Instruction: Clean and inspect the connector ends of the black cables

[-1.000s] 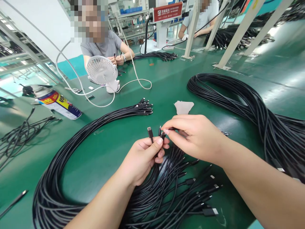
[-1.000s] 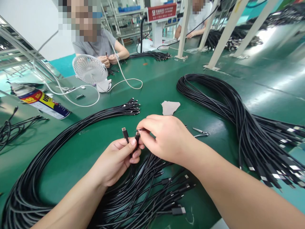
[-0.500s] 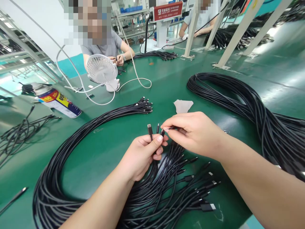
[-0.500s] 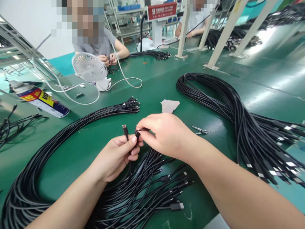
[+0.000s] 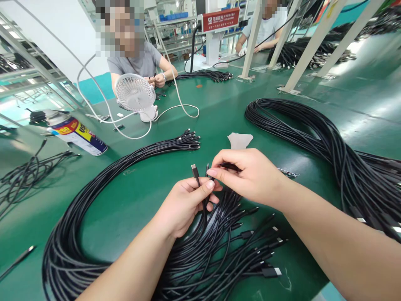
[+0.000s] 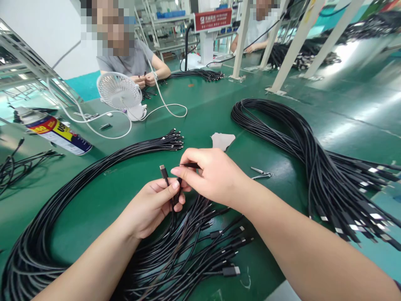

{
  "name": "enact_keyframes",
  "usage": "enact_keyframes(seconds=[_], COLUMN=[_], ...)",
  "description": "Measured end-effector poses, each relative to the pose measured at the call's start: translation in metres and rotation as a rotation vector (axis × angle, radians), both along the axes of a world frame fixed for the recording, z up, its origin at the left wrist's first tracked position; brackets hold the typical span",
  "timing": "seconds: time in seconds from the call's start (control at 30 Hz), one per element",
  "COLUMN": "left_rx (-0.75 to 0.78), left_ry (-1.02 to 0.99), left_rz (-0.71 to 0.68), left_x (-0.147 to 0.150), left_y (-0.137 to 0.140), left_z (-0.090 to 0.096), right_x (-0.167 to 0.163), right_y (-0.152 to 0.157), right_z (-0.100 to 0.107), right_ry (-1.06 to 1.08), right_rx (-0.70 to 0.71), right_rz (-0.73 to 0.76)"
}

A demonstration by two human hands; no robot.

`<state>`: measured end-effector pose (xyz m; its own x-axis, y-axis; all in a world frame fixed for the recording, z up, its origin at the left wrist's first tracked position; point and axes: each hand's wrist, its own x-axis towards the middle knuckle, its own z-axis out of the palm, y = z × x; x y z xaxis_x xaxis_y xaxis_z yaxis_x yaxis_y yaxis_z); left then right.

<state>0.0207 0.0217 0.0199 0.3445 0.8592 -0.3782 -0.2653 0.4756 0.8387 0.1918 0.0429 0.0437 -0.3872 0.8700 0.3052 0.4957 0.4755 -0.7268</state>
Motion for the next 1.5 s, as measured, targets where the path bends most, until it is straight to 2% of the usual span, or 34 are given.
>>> enact_keyframes(seconds=[0.07,0.27,0.4,0.5,0.8,1.03,1.13,1.33,1.5], left_rx=[0.013,0.046,0.094,0.113,0.108,0.121,0.126,0.196,0.146], left_ry=[0.028,0.079,0.079,0.057,0.032,0.028,0.030,0.029,-0.009], left_rz=[0.015,0.096,0.168,0.203,0.223,0.242,0.238,0.179,0.205], left_x=[0.000,0.000,0.002,0.003,0.002,0.001,0.001,0.003,0.001], left_y=[0.000,0.000,-0.001,-0.001,0.001,0.001,0.002,0.000,-0.001], left_z=[0.000,0.002,0.003,0.003,0.001,-0.001,-0.001,-0.002,0.001], right_x=[-0.004,-0.006,-0.003,-0.004,-0.012,-0.012,-0.013,-0.015,-0.014], right_y=[-0.001,-0.003,-0.008,-0.013,-0.018,-0.020,-0.020,-0.012,-0.002], right_z=[0.001,0.004,0.003,0.000,-0.008,-0.010,-0.009,-0.004,-0.001], right_ry=[0.003,-0.029,-0.162,-0.279,-0.415,-0.477,-0.426,-0.063,0.079], right_rx=[-0.025,0.098,0.114,0.202,0.460,0.498,0.410,-0.021,-0.166], right_rz=[0.011,-0.066,-0.075,-0.069,-0.088,-0.085,-0.075,-0.054,-0.103])
